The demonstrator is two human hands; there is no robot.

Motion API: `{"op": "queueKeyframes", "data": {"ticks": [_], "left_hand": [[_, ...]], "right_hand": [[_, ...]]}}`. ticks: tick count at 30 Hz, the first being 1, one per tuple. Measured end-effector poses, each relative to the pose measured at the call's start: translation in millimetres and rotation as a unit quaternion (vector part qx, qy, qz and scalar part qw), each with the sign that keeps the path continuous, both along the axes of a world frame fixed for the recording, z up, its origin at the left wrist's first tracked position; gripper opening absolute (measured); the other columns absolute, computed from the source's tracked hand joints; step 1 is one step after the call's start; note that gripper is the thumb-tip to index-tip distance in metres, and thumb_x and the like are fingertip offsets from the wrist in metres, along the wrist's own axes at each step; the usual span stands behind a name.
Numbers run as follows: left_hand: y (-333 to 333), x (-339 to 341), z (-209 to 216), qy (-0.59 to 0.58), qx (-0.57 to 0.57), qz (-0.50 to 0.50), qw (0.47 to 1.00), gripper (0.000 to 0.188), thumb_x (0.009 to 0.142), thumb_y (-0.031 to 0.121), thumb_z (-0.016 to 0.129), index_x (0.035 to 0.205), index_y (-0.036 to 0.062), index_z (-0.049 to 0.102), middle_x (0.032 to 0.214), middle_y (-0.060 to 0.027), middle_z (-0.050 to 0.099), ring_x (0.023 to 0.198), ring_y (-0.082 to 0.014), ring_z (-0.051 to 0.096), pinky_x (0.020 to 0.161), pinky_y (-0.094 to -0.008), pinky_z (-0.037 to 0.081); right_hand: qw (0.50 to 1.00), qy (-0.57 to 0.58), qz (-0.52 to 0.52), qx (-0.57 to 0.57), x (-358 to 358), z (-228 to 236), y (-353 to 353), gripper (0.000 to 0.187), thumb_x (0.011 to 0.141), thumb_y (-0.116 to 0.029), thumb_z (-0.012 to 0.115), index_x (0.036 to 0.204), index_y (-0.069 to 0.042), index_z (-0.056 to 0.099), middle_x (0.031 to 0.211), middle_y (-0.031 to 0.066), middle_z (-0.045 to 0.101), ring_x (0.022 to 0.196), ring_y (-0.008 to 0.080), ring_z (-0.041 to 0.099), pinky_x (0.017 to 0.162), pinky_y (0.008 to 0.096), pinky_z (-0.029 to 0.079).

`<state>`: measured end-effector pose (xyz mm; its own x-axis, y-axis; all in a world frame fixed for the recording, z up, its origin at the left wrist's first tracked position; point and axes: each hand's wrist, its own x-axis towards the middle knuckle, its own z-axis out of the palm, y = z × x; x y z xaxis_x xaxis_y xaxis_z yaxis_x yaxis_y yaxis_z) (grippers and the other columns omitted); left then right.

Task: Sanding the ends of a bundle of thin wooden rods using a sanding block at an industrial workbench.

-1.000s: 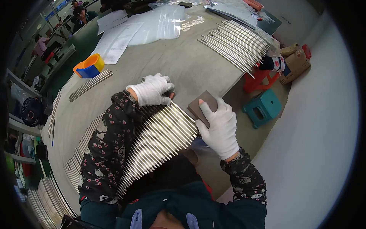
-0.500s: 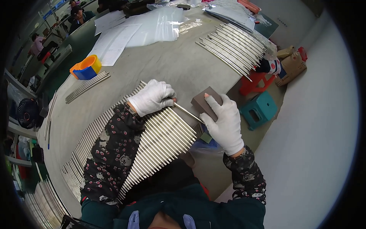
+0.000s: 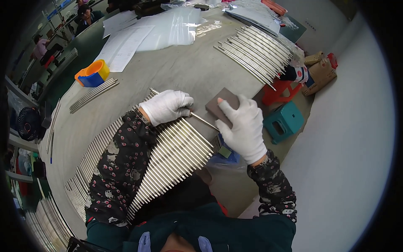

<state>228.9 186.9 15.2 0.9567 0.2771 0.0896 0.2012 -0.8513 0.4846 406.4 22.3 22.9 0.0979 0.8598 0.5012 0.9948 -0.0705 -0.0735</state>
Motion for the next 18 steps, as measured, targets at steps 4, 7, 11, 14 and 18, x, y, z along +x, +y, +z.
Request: {"op": "queueKeyframes", "data": {"ticks": [4,7,11,14,18], "left_hand": [[-0.1,1.3,-0.2,0.028,-0.042,0.028,0.998,0.015,0.080,0.014,0.067,0.085,0.0033,0.058,0.082,-0.0127,0.062,0.081,-0.0323,0.061,0.070,-0.0386,0.048],[0.9,1.5,-3.2,0.002,-0.029,0.000,1.000,0.015,0.079,0.013,0.067,0.086,0.0036,0.058,0.082,-0.0126,0.062,0.080,-0.0324,0.061,0.069,-0.0384,0.048],[-0.4,1.1,-6.6,-0.002,-0.028,0.017,0.999,0.014,0.079,0.013,0.067,0.085,0.0036,0.058,0.081,-0.0126,0.062,0.080,-0.0324,0.061,0.069,-0.0384,0.048],[-0.3,-0.8,-2.2,0.002,-0.011,0.015,1.000,0.014,0.079,0.011,0.067,0.087,0.0041,0.058,0.082,-0.0124,0.062,0.080,-0.0321,0.061,0.069,-0.0385,0.048],[1.5,-1.3,-6.2,-0.004,-0.009,0.014,1.000,0.014,0.079,0.012,0.067,0.087,0.0044,0.058,0.082,-0.0126,0.062,0.080,-0.0325,0.061,0.069,-0.0388,0.048]], "right_hand": [[0.981,0.046,0.189,-0.014,-16.4,-3.7,-2.7,0.045,0.068,-0.023,0.072,0.112,-0.014,0.064,0.112,0.0198,0.053,0.090,0.0336,0.053,0.073,0.0435,0.044],[0.998,-0.022,0.049,0.014,-2.6,0.5,2.8,0.047,0.067,-0.025,0.073,0.112,-0.015,0.064,0.113,0.0195,0.052,0.096,0.0328,0.052,0.078,0.0419,0.044],[0.983,0.045,0.177,-0.006,-13.0,-8.2,-0.2,0.044,0.070,-0.027,0.070,0.112,-0.016,0.064,0.115,0.0199,0.051,0.097,0.0339,0.051,0.080,0.0419,0.043],[0.999,-0.002,0.051,0.014,5.6,-3.0,6.4,0.044,0.070,-0.027,0.069,0.112,-0.016,0.064,0.112,0.0203,0.053,0.096,0.0350,0.052,0.080,0.0438,0.043],[0.978,0.037,0.205,0.014,-14.2,-9.7,5.2,0.047,0.068,-0.027,0.072,0.112,-0.015,0.064,0.110,0.0214,0.053,0.094,0.0360,0.054,0.077,0.0441,0.045]]}}
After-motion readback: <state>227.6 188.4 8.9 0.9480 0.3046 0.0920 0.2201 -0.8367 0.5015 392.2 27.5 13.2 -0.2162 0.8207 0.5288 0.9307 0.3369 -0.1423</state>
